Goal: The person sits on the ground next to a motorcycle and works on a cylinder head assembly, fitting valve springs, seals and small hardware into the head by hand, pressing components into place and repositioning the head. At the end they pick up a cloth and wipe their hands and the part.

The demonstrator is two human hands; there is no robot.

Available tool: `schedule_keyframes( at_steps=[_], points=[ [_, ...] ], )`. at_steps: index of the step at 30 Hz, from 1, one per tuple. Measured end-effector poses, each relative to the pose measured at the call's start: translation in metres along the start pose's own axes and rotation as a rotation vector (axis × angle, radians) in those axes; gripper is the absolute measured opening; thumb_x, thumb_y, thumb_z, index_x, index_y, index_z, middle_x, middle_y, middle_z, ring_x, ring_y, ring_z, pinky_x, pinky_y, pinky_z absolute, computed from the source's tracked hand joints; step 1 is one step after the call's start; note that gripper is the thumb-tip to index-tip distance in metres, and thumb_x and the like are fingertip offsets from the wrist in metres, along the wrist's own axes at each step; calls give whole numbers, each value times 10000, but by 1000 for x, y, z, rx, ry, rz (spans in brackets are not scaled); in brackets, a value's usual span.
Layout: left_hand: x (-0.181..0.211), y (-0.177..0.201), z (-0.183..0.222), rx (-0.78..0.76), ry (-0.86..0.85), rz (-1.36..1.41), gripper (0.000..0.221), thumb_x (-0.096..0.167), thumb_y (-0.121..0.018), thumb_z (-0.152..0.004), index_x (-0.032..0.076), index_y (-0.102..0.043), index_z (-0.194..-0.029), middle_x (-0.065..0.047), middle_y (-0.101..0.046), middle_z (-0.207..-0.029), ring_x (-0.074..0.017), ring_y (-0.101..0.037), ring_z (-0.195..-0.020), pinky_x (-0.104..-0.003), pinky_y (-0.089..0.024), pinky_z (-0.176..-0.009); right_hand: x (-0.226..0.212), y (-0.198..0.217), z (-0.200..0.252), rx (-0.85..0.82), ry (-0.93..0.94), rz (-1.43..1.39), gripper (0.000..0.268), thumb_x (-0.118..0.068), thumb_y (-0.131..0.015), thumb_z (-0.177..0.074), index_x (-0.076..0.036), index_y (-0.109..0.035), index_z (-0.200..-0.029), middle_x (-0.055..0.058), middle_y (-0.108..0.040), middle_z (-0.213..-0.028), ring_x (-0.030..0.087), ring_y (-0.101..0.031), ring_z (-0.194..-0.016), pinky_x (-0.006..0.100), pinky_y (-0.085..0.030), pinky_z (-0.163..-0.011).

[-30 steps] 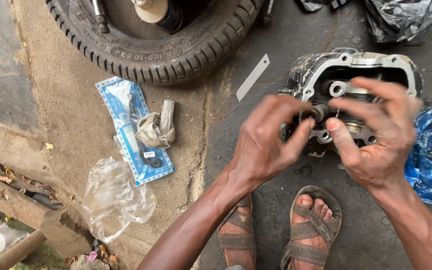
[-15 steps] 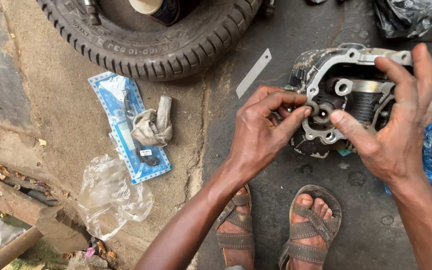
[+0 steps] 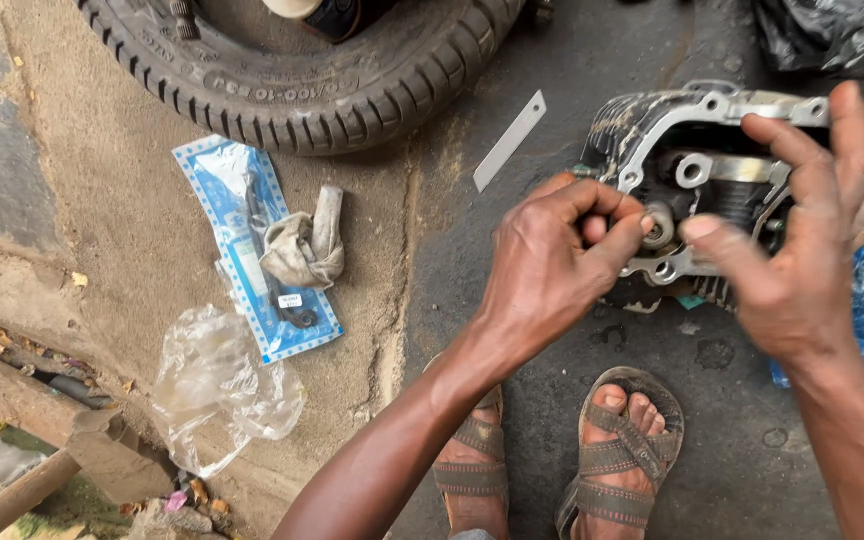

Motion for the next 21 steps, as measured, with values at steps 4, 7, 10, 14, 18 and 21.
schedule_keyframes(
  at_steps=[4, 7, 10, 14, 18, 21],
  points=[
    [2, 0, 4, 75, -72, 0, 165, 209, -744, -905, 60, -761, -974, 8, -646, -814, -50, -559, -656, -234, -524, -580, -12, 5, -5, -12, -32, -170, 783, -560, -676, -874, -129, -466, -1493, 275, -74, -1720, 520, 110, -1576, 690, 50, -1292],
    [-1, 1, 4, 105, -43, 58, 237, 216, -754, -897, 54, -718, -1066, 14, -632, -789, -43, -566, -662, -226, -529, -585, 4, -2, -2, -30, -3, -126, 873, -588, -722, -842, -106, -450, -1517, 286, -62, -1689, 506, 110, -1551, 668, 4, -1290],
    [-13, -1, 2, 114, 25, 136, 350, 245, -765, -879, 58, -680, -1161, 23, -612, -766, -46, -565, -664, -226, -536, -587, 20, -8, 5, -34, 28, 15, 877, -579, -775, -866, -83, -473, -1524, 272, -57, -1703, 471, 102, -1555, 668, -23, -1291],
    [-21, 1, 2, 125, 26, 178, 471, 334, -830, -824, 72, -672, -1183, 14, -586, -872, -68, -552, -756, -247, -544, -652, 16, -8, 3, -23, 73, 35, 823, -573, -790, -907, -43, -471, -1449, 250, -68, -1702, 436, 66, -1573, 661, -81, -1312],
    [-19, 0, 2, 115, 11, 117, 576, 364, -847, -797, 61, -627, -1234, -7, -571, -986, -87, -534, -806, -257, -547, -672, 17, -8, 1, -14, 69, -58, 865, -632, -745, -895, -54, -470, -1476, 262, -91, -1656, 440, -10, -1549, 664, -111, -1297],
    [-17, 0, -4, 131, 25, 115, 684, 374, -856, -769, 28, -537, -1264, -34, -541, -981, -93, -535, -792, -260, -550, -645, 31, -13, 7, -20, 67, 39, 836, -629, -776, -922, -75, -476, -1471, 230, -68, -1725, 417, 42, -1590, 625, -39, -1280]
  ],
)
Point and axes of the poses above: each hand's wrist, its own z-axis away from the middle knuckle, its own y-axis out of the back of the hand, x = y × z, the point moved 5 cm from there along -z, towards the middle knuckle
